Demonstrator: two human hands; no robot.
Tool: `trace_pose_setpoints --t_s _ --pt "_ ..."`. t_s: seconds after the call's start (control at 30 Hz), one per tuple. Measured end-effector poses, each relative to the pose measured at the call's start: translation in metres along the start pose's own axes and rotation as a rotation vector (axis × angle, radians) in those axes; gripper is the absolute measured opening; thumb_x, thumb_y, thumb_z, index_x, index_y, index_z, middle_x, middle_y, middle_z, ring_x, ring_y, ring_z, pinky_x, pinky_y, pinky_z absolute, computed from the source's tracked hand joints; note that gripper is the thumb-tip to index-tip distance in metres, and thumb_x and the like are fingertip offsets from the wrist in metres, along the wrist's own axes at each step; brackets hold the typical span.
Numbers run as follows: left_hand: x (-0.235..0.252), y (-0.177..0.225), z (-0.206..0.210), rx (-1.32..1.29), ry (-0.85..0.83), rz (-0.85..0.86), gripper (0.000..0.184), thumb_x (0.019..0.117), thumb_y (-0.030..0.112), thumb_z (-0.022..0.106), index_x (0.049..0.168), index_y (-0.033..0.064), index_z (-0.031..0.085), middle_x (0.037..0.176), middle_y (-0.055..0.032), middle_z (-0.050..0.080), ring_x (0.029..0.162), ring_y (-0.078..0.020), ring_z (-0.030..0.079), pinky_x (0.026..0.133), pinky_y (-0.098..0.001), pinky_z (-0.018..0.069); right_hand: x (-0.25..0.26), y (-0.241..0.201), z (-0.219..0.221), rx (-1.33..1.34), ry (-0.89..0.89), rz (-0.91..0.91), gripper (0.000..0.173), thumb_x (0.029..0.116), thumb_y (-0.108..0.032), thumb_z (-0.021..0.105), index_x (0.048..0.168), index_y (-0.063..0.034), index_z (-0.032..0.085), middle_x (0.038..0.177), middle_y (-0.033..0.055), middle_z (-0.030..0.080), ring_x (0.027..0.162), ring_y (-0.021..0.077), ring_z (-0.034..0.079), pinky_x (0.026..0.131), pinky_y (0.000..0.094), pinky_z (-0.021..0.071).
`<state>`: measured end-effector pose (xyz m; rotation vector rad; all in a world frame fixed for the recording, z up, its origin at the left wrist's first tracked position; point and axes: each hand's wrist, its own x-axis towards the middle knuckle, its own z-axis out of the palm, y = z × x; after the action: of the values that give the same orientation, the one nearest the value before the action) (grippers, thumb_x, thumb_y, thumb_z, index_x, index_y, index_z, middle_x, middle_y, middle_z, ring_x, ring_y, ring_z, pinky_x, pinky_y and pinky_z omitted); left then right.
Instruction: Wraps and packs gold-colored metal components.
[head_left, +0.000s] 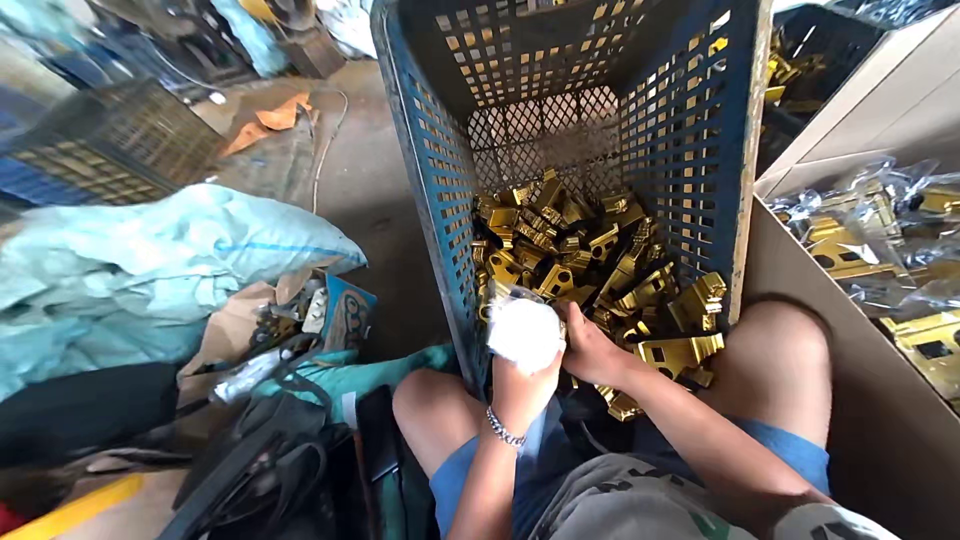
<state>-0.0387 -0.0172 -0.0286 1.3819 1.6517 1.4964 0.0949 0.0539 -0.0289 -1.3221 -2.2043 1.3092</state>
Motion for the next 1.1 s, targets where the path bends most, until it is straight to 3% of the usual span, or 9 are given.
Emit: trace_pose_setpoints --t_s 0.17,0.37,0.5,0.57,0.63,0.7,0.9,1.0,1.1 --pt "0.008 -0.011 -0.006 -0.028 0.226 -0.096 0.070 0.0776 0.011 0.085 0.130 -0.0192 0.050 0.119 -0.0211 0.066 0.111 -0.0116 0.064 0.100 -0.0264 0.0514 -0.011 -0.003 -0.010 0.611 0.030 0.029 0.059 0.0906 -0.018 0.076 0.141 0.0023 0.053 0.135 0.0165 0.061 0.119 0.0153 0.062 0.100 0.0298 0.0527" --pt "-0.007 0.021 0.000 -0.434 -0.066 -0.046 0.036 0.0860 0.004 0.075 0.115 -0.0095 0.059 0.099 -0.0063 0.074 0.085 -0.0114 0.072 0.080 -0.0301 0.0624 -0.015 0.012 -0.022 0.923 0.510 -0.171 0.016 0.0905 -0.005 0.068 0.104 -0.0036 0.059 0.092 0.0022 0.066 0.083 0.0083 0.066 0.078 0.0271 0.0590" --pt "0.007 0.019 -0.023 -0.480 0.035 -0.204 0.037 0.0881 -0.002 0.065 0.122 -0.0067 0.051 0.101 -0.0026 0.072 0.094 -0.0080 0.071 0.087 -0.0285 0.0608 -0.026 0.042 -0.078 1.660 0.375 -0.674 0.042 0.0997 -0.049 0.051 0.109 -0.0135 0.071 0.099 0.0027 0.073 0.085 0.0127 0.071 0.075 0.0288 0.0600" --pt "0.005 0.007 -0.007 -0.276 0.014 -0.079 0.055 0.0792 0.004 0.081 0.123 -0.0154 0.053 0.106 -0.0089 0.071 0.099 -0.0060 0.069 0.092 -0.0248 0.0579 -0.024 0.029 -0.064 1.261 0.273 -0.436 0.050 0.1010 -0.060 0.046 0.118 -0.0194 0.068 0.107 -0.0025 0.073 0.090 0.0095 0.070 0.076 0.0287 0.0596" --pt "0.003 0.002 0.013 -0.104 0.005 0.061 0.058 0.0724 0.011 0.087 0.115 -0.0169 0.060 0.104 -0.0127 0.072 0.099 -0.0050 0.068 0.094 -0.0227 0.0554 -0.022 0.007 -0.041 0.853 0.097 -0.260 0.031 0.1018 -0.025 0.059 0.120 -0.0009 0.065 0.108 0.0052 0.070 0.094 0.0123 0.069 0.085 0.0320 0.0597" --pt "-0.001 0.011 0.014 -0.183 -0.054 -0.004 0.056 0.0689 0.006 0.088 0.114 -0.0143 0.061 0.102 -0.0097 0.072 0.097 -0.0054 0.068 0.091 -0.0231 0.0562 -0.026 -0.007 -0.033 0.654 0.078 -0.185 0.013 0.0955 -0.011 0.067 0.103 -0.0012 0.069 0.091 -0.0023 0.070 0.081 0.0027 0.067 0.078 0.0228 0.0581" --pt "0.002 0.012 -0.018 -0.378 -0.280 -0.270 0.052 0.0781 -0.001 0.080 0.124 -0.0073 0.057 0.104 -0.0051 0.073 0.094 -0.0095 0.071 0.087 -0.0277 0.0608 -0.042 0.013 -0.019 0.667 -0.118 -0.056 0.013 0.1010 -0.015 0.062 0.091 -0.0072 0.061 0.069 -0.0072 0.062 0.058 0.0029 0.062 0.060 0.0218 0.0570" --pt "0.003 0.007 -0.014 -0.321 -0.359 -0.155 0.047 0.0814 0.001 0.079 0.123 -0.0095 0.058 0.107 -0.0063 0.073 0.097 -0.0087 0.071 0.090 -0.0272 0.0599 -0.041 0.020 -0.018 0.740 -0.181 -0.101 0.013 0.0947 -0.003 0.065 0.107 -0.0001 0.066 0.092 -0.0028 0.072 0.081 0.0053 0.070 0.079 0.0255 0.0613" --pt "0.010 -0.003 -0.017 0.068 -0.187 0.108 0.044 0.0841 0.015 0.080 0.114 -0.0119 0.063 0.102 -0.0103 0.073 0.095 -0.0098 0.072 0.089 -0.0275 0.0595 -0.040 0.019 -0.017 0.758 -0.141 -0.098 0.005 0.0976 -0.004 0.061 0.095 -0.0059 0.066 0.079 -0.0067 0.070 0.065 0.0026 0.067 0.064 0.0214 0.0592"
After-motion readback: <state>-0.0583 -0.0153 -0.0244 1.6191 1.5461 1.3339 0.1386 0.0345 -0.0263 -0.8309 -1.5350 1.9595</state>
